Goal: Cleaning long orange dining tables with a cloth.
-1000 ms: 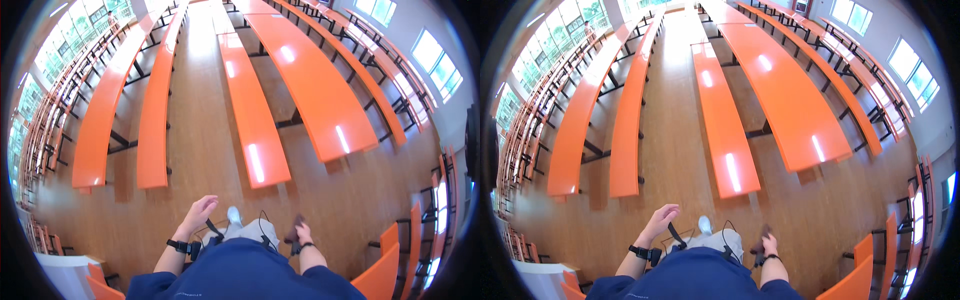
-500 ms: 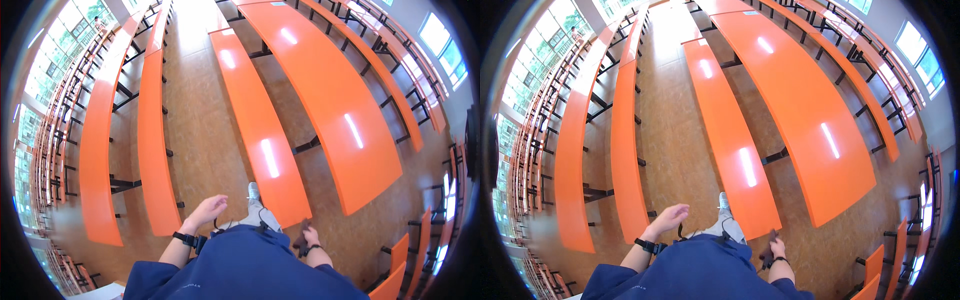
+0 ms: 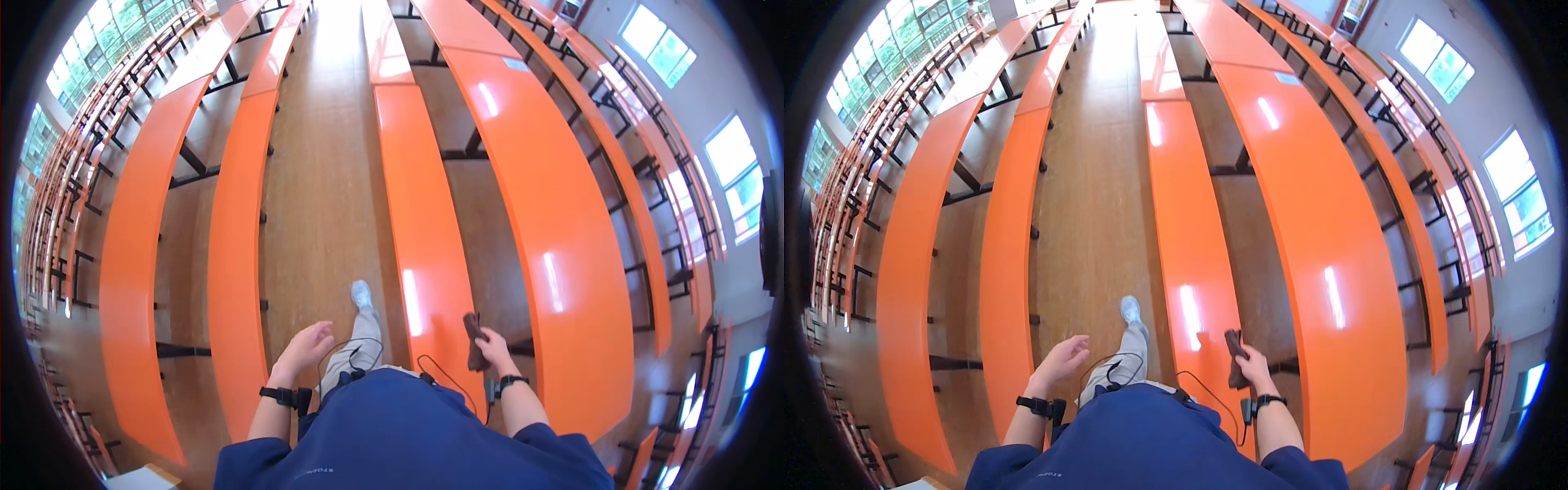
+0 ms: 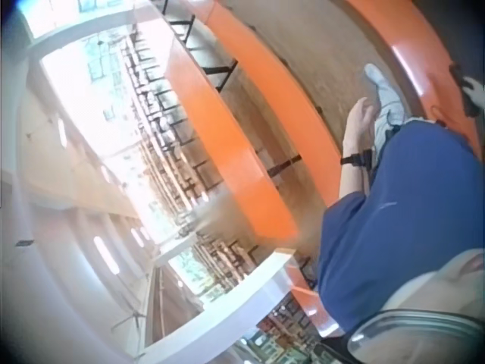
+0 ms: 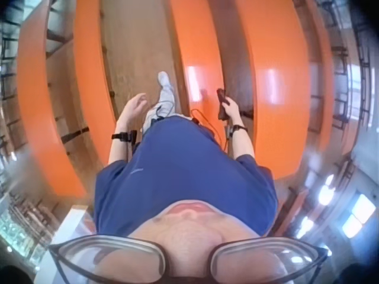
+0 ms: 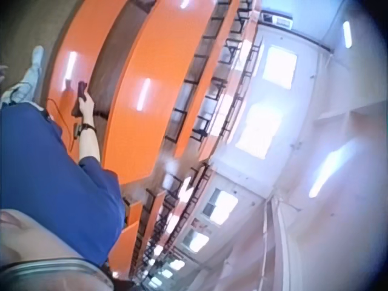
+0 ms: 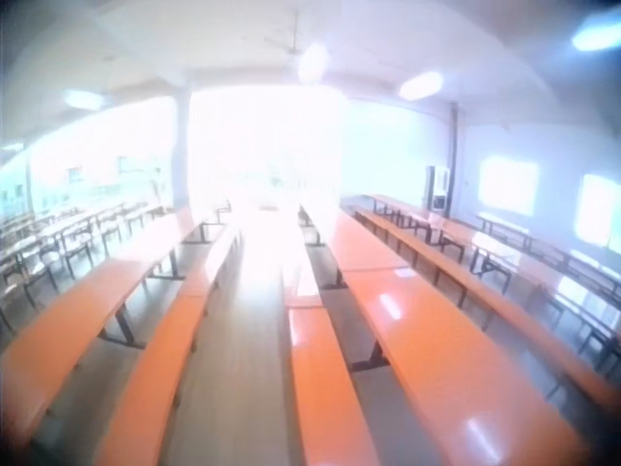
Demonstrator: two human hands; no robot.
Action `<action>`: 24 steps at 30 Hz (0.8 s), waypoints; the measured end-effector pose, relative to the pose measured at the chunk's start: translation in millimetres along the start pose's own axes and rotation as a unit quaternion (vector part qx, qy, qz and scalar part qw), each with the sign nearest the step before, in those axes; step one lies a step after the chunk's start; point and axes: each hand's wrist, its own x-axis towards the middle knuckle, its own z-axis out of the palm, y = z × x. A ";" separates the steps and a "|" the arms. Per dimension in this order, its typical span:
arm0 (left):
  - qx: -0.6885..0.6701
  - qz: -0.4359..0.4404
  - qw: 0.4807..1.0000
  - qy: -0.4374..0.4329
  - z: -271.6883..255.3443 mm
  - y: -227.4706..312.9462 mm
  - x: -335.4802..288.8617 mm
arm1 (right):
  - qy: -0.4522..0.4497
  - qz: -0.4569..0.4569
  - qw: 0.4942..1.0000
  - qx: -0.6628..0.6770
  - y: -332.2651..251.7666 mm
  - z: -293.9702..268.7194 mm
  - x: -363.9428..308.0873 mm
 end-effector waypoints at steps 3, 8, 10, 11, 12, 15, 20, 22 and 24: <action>-0.062 -0.014 0.997 0.033 -40.2 -2.7 44.0 | -0.047 0.075 0.996 0.028 -18.3 0.9 19.6; -0.122 0.000 0.992 0.039 -123.0 27.3 181.6 | -0.091 0.327 0.940 -0.042 -41.0 26.2 55.7; -0.072 0.030 0.997 0.016 -155.4 47.0 224.9 | -0.080 0.347 0.934 0.022 -36.5 43.2 76.1; -0.025 0.064 0.998 0.007 -170.7 53.1 246.3 | -0.069 0.353 0.930 0.081 -40.6 54.1 91.5; -0.017 0.067 0.998 0.006 -182.8 56.2 271.7 | -0.067 0.351 0.930 0.089 -49.6 64.7 110.9; -0.017 0.042 0.998 -0.041 -220.7 55.5 349.6 | -0.062 0.295 0.933 0.195 -30.7 112.7 175.7; 0.027 0.016 0.999 -0.040 -280.9 30.3 447.8 | -0.153 0.219 0.945 0.189 -33.0 130.3 312.5; 0.021 -0.015 0.999 -0.041 -305.5 23.2 482.9 | -0.134 0.219 0.958 0.131 -54.6 123.0 394.1; -0.040 -0.029 0.999 -0.015 -326.6 18.3 514.4 | -0.098 0.226 0.968 0.040 -103.5 107.3 472.5</action>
